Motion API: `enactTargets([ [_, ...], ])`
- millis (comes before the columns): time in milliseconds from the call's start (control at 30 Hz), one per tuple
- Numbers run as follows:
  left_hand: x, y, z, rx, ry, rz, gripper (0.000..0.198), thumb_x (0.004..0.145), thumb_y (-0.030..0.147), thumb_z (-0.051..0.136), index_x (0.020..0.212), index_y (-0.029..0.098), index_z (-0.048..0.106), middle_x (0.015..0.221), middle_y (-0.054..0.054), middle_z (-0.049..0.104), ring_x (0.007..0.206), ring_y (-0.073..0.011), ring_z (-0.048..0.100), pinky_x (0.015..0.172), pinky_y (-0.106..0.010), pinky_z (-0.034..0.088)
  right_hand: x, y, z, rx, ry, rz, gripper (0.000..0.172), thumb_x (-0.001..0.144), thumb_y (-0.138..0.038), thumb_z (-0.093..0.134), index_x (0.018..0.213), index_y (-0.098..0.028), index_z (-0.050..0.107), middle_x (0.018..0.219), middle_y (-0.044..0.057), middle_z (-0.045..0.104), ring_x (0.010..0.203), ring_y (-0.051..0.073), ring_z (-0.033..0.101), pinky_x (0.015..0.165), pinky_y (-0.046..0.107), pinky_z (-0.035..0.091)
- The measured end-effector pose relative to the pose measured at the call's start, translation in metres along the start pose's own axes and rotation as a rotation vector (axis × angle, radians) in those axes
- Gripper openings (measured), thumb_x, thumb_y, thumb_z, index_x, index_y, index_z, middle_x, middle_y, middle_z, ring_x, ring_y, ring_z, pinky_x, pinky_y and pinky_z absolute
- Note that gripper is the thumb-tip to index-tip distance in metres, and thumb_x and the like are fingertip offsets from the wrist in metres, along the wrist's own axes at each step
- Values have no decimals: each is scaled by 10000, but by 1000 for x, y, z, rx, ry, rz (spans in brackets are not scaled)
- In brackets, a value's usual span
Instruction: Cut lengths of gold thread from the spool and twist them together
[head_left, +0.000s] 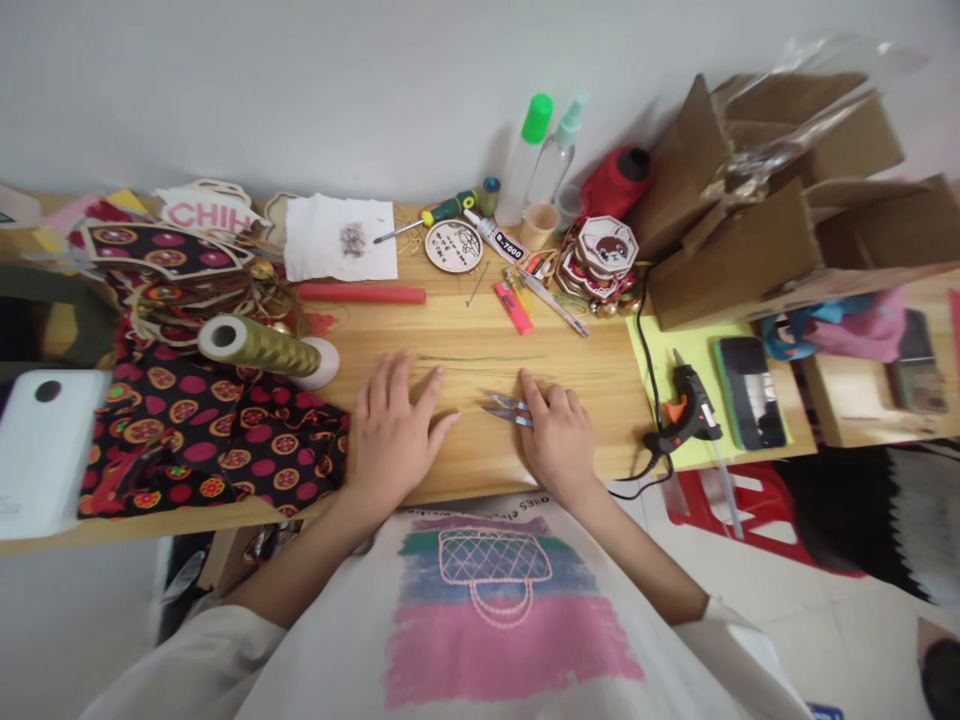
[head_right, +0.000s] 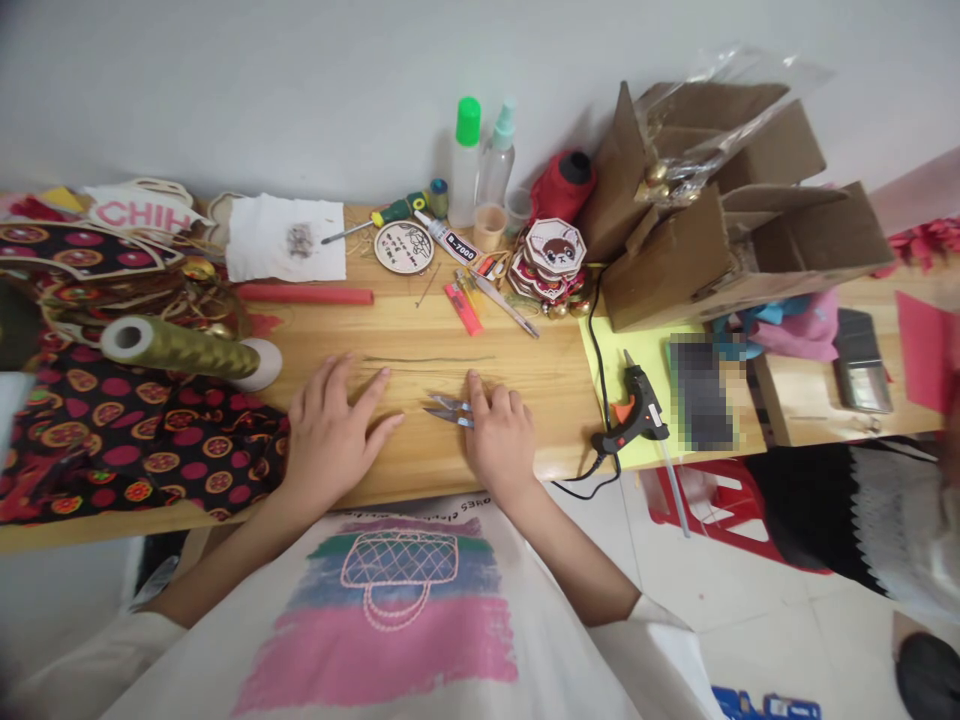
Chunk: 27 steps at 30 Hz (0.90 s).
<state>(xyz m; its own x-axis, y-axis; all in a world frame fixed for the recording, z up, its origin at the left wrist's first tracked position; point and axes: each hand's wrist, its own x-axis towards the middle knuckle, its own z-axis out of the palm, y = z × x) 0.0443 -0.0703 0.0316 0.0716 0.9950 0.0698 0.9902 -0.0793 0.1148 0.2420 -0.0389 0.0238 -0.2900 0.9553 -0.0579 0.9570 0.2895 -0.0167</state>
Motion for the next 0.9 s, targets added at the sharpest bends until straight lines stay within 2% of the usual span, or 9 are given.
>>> enactTargets([
  [267, 4, 1, -2, -17, -11, -5, 506, 875, 451, 466, 1303, 187, 525, 1384, -218, 408, 1284, -392, 360, 995, -527, 333, 4, -1, -1, -5, -2, 21, 492, 853, -199, 470, 1345, -176, 488, 879, 118, 586, 820, 243, 484, 662, 329, 377],
  [667, 10, 1, -2, -17, -28, -12, 515, 875, 454, 465, 1299, 168, 526, 1383, -229, 404, 1285, -389, 362, 1007, -527, 327, 13, -3, -7, 15, -70, 54, 505, 855, -185, 470, 1359, -175, 475, 950, 129, 614, 874, 249, 508, 715, 330, 386],
  [900, 11, 1, -2, -36, -25, -16, 519, 875, 448, 468, 1309, 167, 515, 1370, -231, 419, 1280, -387, 369, 1009, -528, 325, 15, -3, -4, -4, -45, 53, 497, 861, -187, 458, 1357, -189, 472, 963, 121, 614, 878, 244, 506, 715, 327, 380],
])
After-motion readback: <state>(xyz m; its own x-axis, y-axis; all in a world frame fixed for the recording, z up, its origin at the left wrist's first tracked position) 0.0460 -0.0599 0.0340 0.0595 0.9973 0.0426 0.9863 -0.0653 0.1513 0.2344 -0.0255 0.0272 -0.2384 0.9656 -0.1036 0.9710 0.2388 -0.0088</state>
